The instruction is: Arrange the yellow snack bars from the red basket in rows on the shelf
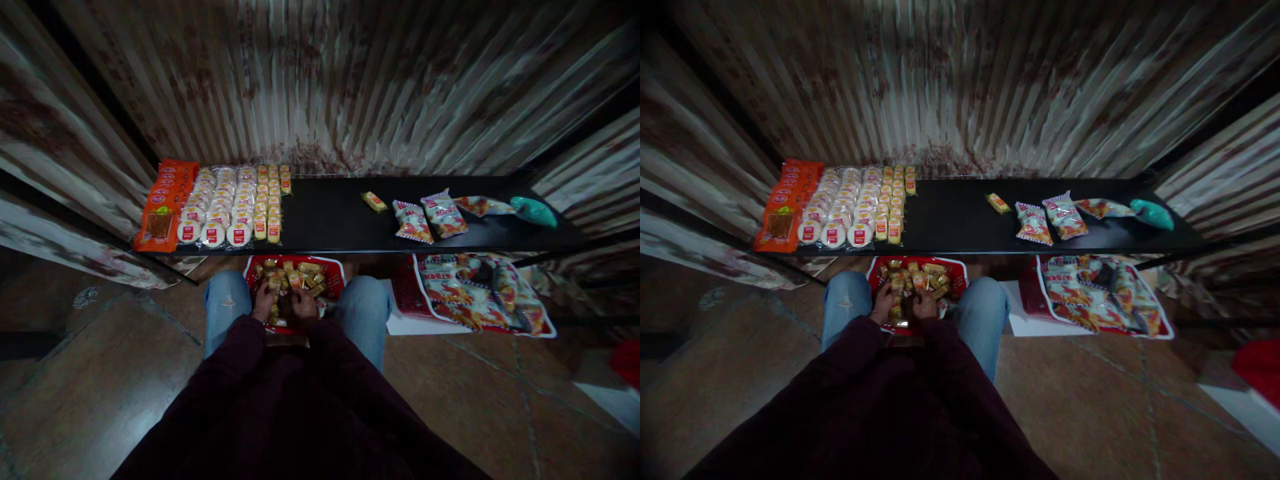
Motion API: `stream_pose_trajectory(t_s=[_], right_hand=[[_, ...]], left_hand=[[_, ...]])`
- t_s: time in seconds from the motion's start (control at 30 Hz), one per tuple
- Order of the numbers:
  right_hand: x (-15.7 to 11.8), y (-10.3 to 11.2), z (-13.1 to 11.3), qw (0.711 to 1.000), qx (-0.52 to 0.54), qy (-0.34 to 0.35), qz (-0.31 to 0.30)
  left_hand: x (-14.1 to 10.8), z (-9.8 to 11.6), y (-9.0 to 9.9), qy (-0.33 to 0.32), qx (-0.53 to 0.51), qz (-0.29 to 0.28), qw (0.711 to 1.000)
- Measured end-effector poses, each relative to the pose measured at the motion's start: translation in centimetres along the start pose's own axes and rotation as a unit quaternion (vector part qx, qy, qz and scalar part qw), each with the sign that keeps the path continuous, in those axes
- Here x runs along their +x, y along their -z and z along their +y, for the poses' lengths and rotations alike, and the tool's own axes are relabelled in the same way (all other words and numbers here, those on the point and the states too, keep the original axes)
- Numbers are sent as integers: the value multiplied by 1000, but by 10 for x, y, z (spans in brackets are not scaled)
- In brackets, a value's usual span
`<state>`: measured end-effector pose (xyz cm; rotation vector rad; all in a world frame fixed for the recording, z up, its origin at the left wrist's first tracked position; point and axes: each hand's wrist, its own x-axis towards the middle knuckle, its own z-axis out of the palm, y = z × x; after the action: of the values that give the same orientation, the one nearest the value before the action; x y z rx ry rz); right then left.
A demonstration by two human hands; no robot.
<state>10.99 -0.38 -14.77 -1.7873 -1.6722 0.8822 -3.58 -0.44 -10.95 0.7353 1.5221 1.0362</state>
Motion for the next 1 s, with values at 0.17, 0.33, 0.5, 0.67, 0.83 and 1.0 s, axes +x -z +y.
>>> stream_pose_trajectory(t_s=[0.17,0.33,0.5,0.67,0.83,1.0], right_hand=[[3,-3,7,999,46,-24,-10],[3,-6,8,994,80,-73,34],[3,-7,7,987,140,-83,3],[5,-9,7,961,255,-106,-9],[9,-10,6,939,321,-119,-34],[8,-13,4,950,300,-86,-33]], left_hand=[[-13,-3,-9,19,-40,-138,989],[-16,-7,-11,106,-94,-80,987],[-14,0,-10,174,-191,-10,966],[-15,8,-9,162,-231,-38,959],[-15,9,-8,178,-210,-26,961],[-17,10,-6,180,-211,-41,960]])
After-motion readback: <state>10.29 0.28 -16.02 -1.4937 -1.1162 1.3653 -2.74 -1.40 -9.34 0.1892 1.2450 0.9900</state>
